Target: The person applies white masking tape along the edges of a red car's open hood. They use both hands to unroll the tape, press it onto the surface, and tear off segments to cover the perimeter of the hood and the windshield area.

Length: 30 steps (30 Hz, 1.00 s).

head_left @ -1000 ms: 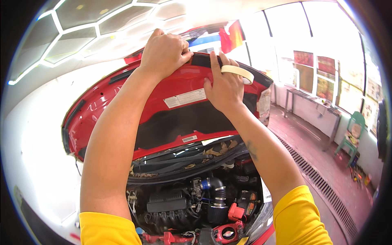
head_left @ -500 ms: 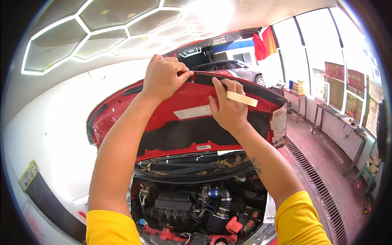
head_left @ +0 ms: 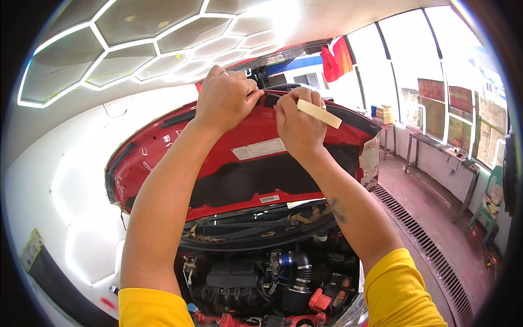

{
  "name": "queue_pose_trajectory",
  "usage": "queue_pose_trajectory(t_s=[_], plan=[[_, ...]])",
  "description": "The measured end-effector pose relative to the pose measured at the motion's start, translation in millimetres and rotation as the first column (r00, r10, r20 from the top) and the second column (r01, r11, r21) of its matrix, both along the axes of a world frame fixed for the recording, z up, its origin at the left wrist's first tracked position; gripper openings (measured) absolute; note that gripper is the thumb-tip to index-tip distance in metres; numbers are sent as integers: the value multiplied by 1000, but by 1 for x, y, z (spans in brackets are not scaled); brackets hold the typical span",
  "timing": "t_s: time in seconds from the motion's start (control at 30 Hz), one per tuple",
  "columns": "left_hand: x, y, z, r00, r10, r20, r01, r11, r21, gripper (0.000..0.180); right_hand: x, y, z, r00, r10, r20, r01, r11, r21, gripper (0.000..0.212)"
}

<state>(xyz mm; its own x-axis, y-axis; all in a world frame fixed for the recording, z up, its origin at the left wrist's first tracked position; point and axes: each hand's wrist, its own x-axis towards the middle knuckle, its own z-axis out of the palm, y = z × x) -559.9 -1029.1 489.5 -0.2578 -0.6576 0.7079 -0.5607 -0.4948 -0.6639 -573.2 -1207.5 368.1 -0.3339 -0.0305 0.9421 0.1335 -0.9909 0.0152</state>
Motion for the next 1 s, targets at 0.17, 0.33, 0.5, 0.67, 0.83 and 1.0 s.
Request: queue_pose_trajectory(t_s=[0.17, 0.33, 0.5, 0.67, 0.83, 1.0], plan=[[5, 3, 4, 999, -16, 38, 14, 999, 45, 28, -8, -5, -16, 998, -24, -64, 26, 999, 37, 17], [-7, -8, 22, 991, 75, 111, -93, 981, 168, 34, -19, -24, -53, 982, -145, -119, 151, 987, 45, 40], [-20, -26, 49, 977, 186, 105, -208, 939, 275, 40, -19, -29, -77, 979, -164, -118, 169, 985, 28, 53], [-33, -63, 61, 970, 222, 95, -241, 874, 422, 39, -17, -22, -76, 994, -35, -100, 42, 996, 76, 56], [-31, -125, 38, 963, 230, 144, -271, 844, 463, 41, -16, -19, -80, 983, 44, -180, -24, 994, 108, 59], [-23, -122, 24, 979, 174, 104, -201, 906, 372, 41, -11, -25, -82, 985, 61, -164, -44, 993, 108, 65]])
